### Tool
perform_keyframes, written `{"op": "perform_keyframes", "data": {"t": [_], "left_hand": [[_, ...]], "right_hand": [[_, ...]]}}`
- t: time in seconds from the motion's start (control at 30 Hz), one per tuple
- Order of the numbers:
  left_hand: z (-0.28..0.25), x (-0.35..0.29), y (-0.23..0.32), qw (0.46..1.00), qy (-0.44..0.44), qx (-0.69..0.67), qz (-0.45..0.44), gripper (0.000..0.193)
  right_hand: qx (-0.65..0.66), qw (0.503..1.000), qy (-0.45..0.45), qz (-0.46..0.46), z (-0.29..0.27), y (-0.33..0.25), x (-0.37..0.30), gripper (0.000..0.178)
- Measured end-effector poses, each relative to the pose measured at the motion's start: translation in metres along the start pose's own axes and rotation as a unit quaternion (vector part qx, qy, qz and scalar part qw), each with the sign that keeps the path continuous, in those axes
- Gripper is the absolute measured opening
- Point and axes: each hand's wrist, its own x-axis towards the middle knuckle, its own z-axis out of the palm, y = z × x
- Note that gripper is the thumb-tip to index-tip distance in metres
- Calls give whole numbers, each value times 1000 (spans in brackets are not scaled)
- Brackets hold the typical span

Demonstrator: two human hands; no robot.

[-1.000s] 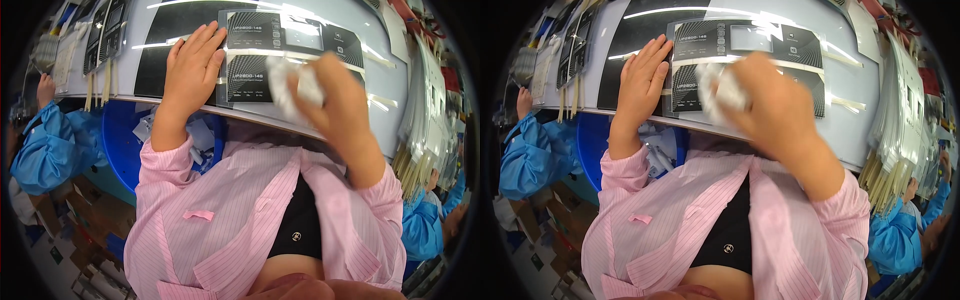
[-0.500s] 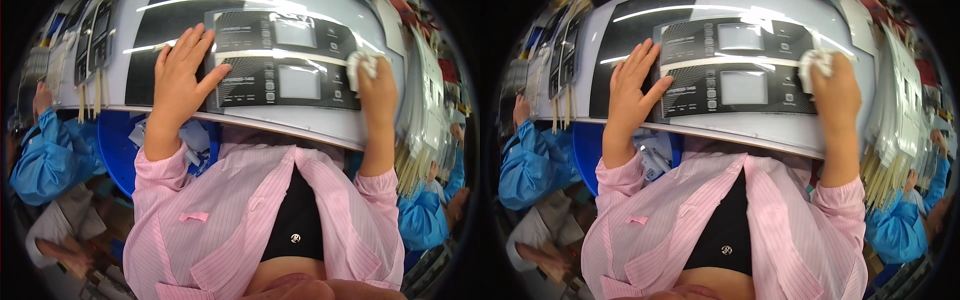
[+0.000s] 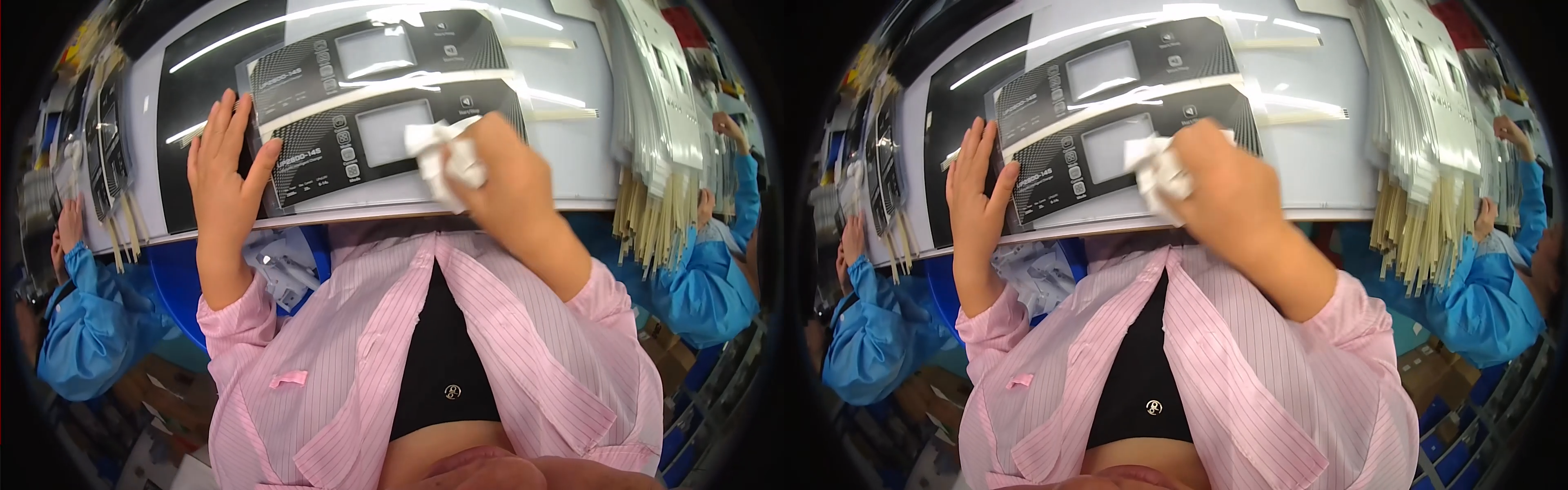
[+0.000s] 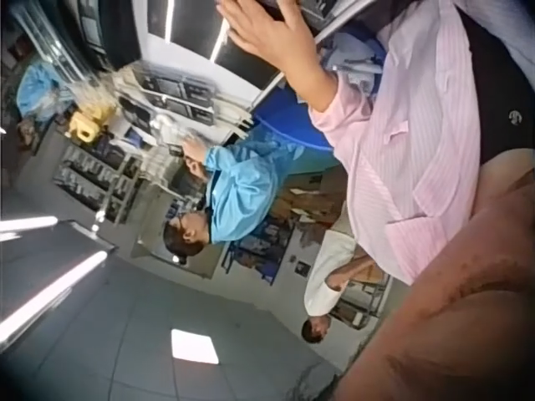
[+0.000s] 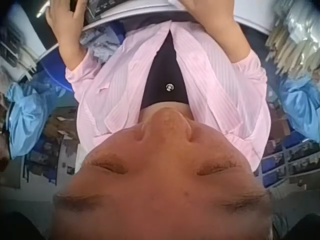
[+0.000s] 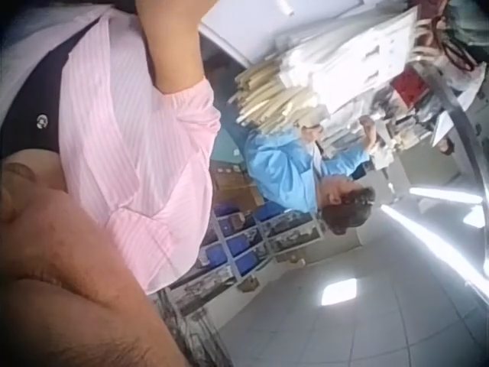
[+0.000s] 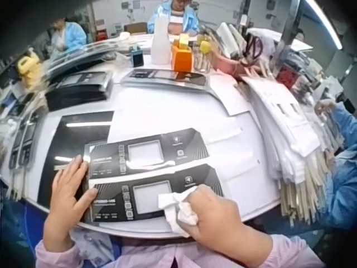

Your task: The person is applying adhesive labels or panels to electronic equipment housings and cleaning the surfaces.

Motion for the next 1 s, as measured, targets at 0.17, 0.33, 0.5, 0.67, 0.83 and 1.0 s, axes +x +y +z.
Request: {"op": "perform_keyframes", "data": {"t": [0.17,0.33,0.5,0.67,0.83,1.0], "left_hand": [[-3,-6,-3,1000,-8,14,4,61],[-11,-13,1,986,150,8,70,40],[-27,-30,17,988,114,-86,51,25],[-20,-25,18,986,81,-135,63,28],[-14,-24,21,987,62,-140,50,37],[-5,-31,31,998,-15,-56,29,65]], "right_hand": [[-63,976,86,191,-39,62,-2,25],[-43,982,148,109,-41,73,-6,26],[46,962,236,128,-57,70,13,30],[-212,957,199,23,-38,72,22,53],[-74,988,116,-69,-7,32,20,55],[-104,994,15,-26,5,43,14,48]]}}
